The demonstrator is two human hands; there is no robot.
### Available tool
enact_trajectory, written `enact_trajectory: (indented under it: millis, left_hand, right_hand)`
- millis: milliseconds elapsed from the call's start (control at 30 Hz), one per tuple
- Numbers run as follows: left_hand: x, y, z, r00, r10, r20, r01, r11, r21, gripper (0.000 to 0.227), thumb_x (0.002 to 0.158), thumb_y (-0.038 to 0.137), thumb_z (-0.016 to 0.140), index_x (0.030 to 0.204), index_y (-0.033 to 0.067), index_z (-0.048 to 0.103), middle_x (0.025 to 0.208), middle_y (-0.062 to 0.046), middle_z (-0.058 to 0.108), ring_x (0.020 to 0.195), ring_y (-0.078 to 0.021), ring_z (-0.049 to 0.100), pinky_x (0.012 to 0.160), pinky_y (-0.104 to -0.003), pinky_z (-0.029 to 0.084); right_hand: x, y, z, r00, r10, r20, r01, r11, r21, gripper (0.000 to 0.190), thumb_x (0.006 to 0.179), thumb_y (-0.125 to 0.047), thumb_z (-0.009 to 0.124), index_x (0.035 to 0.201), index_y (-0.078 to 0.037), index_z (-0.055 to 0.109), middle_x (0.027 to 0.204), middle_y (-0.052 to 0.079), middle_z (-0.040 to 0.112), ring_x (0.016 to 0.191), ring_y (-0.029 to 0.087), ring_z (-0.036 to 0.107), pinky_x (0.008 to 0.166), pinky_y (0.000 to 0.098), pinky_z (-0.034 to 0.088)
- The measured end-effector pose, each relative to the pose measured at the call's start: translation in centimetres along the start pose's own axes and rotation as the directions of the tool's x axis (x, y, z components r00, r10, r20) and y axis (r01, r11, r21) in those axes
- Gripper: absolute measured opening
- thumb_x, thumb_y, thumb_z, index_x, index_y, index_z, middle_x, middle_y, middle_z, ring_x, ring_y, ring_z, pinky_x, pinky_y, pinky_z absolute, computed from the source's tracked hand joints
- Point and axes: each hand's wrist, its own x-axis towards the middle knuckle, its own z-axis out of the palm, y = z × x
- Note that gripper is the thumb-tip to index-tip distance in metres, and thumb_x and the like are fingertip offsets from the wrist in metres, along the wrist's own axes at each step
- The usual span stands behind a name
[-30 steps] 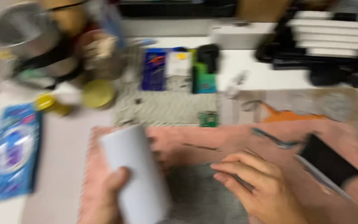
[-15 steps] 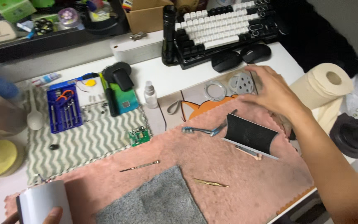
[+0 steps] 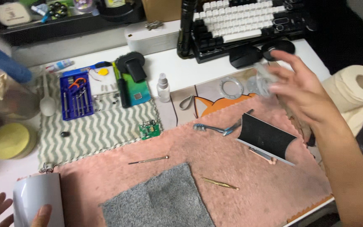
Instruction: The person assembles a cylindrical electronic device by inserting a white plastic housing into a black base containing two speakers. They then use a small screwdriver to tighten screws into the base and handle a separate circular component with a circuit board.
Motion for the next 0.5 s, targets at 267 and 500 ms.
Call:
enact_trajectory:
  millis: [267, 500]
  left_hand:
    - [-0.8, 10.0, -1.7, 0.999, 0.037, -0.008, -0.032, 0.944, 0.329, 0.094, 0.095, 0.038, 0.093, 0.174, -0.0081, 0.072, 0.154, -0.037, 0.072, 0.114, -0.051, 0.07, 0.095, -0.057, 0.056]
    - [-6.0, 20.1, 3.7, 0.964, 0.1, 0.246, 0.032, 0.875, -0.482, 0.047, 0.102, 0.017, 0.076, 0.147, 0.005, 0.069, 0.14, -0.011, 0.084, 0.128, -0.0206, 0.081, 0.115, -0.033, 0.062]
  right_hand:
    - [-6.4, -4.1, 5.7, 0.927, -0.166, 0.336, -0.188, 0.569, 0.801, 0.114, 0.085, -0.009, 0.097, 0.18, 0.001, 0.036, 0.163, 0.028, 0.059, 0.152, 0.044, 0.063, 0.118, 0.0615, 0.06]
    - [-11.5, -6.2, 16.6, 0.966, -0.052, 0.252, -0.091, 0.847, 0.524, 0.11, 0.056, 0.0, 0.103, 0.156, 0.0, 0.058, 0.159, 0.014, 0.068, 0.144, 0.026, 0.069, 0.125, 0.0423, 0.057]
